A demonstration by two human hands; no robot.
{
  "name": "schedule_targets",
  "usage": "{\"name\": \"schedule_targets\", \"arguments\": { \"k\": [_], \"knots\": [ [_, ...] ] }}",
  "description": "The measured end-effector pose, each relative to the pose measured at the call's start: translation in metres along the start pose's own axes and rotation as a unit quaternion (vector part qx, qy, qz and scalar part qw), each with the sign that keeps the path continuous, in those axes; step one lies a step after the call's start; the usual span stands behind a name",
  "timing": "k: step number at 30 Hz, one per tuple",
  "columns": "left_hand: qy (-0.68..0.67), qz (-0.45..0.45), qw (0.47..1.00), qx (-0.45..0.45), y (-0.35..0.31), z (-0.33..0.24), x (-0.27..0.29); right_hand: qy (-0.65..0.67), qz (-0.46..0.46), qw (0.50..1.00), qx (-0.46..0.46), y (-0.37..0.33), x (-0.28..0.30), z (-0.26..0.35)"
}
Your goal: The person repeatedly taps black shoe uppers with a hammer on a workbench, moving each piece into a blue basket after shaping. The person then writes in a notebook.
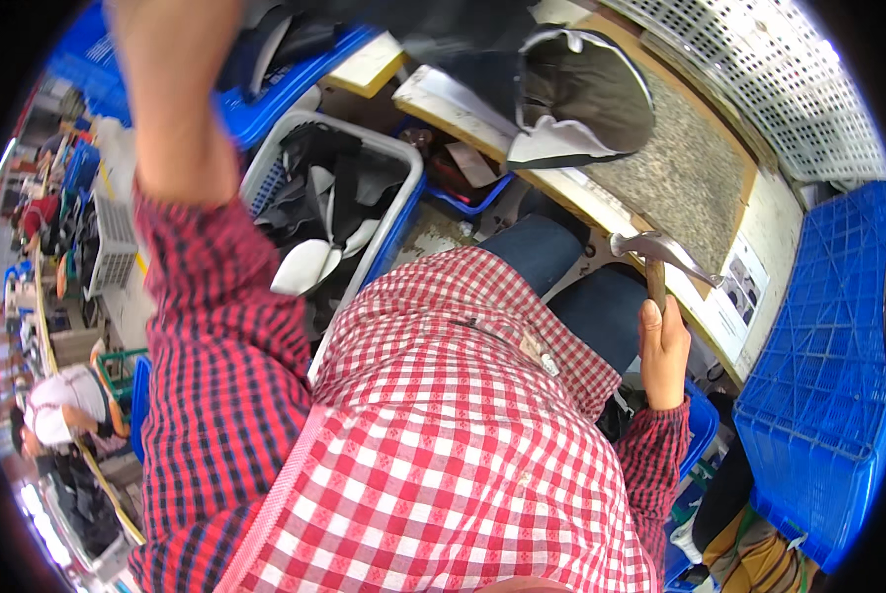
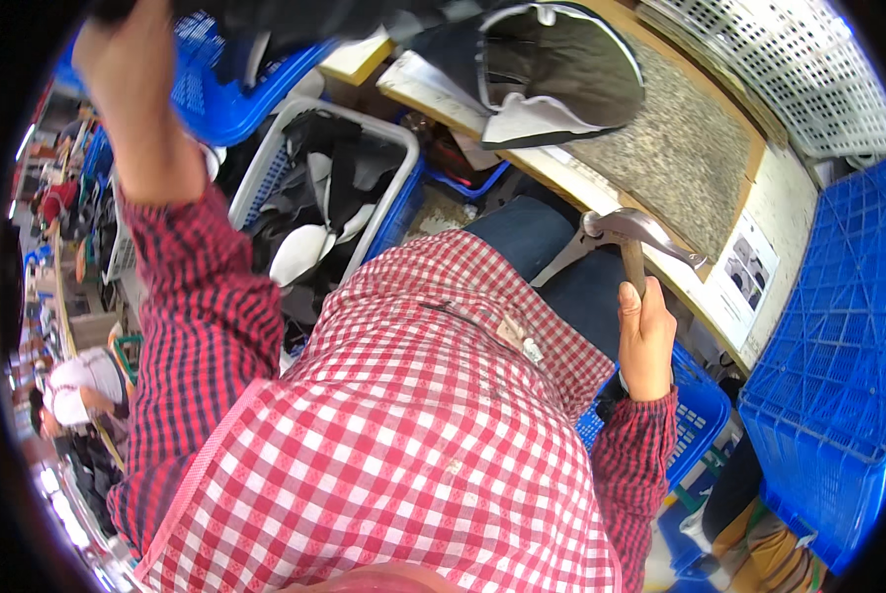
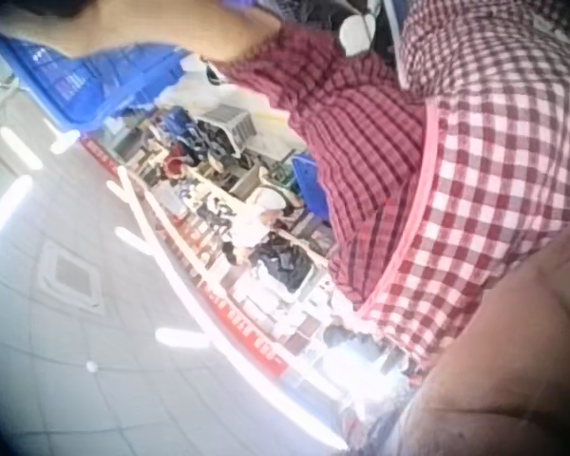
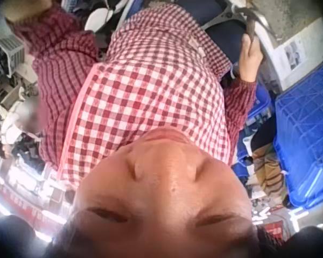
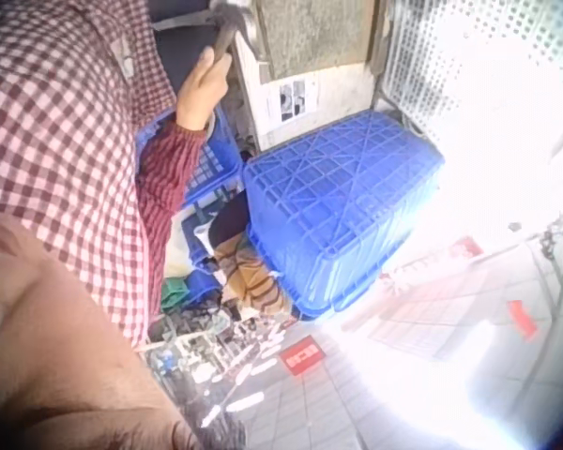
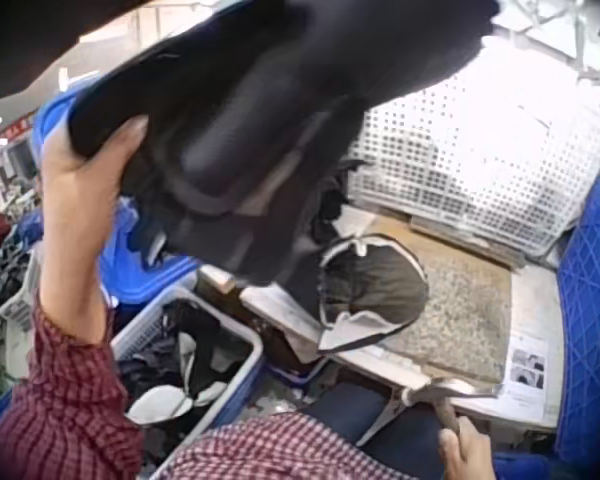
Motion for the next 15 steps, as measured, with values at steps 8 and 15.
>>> {"name": "schedule_targets", "arguments": {
  "k": [8, 15],
  "knots": [
    [0.441, 0.258, 0.855, 0.085, -0.291, 0.111, 0.215, 0.124, 0.069, 0.988, -0.054, 0.011, -0.043, 0.037],
    [0.462, 0.622, 0.499, 0.388, -0.46, 0.22, 0.197, 0.064, 0.089, 0.994, -0.005, 0.024, -0.056, 0.053]
  ]
}}
Point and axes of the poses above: each hand's wrist, its own y-axis towards the middle knuckle, its own x-axis out of the back of the hand, z = x × y, the point moved 7 cm from there along y, towards the middle knuckle, and after that the axes turned 4 degrees about -z, right-handed, at the moved point
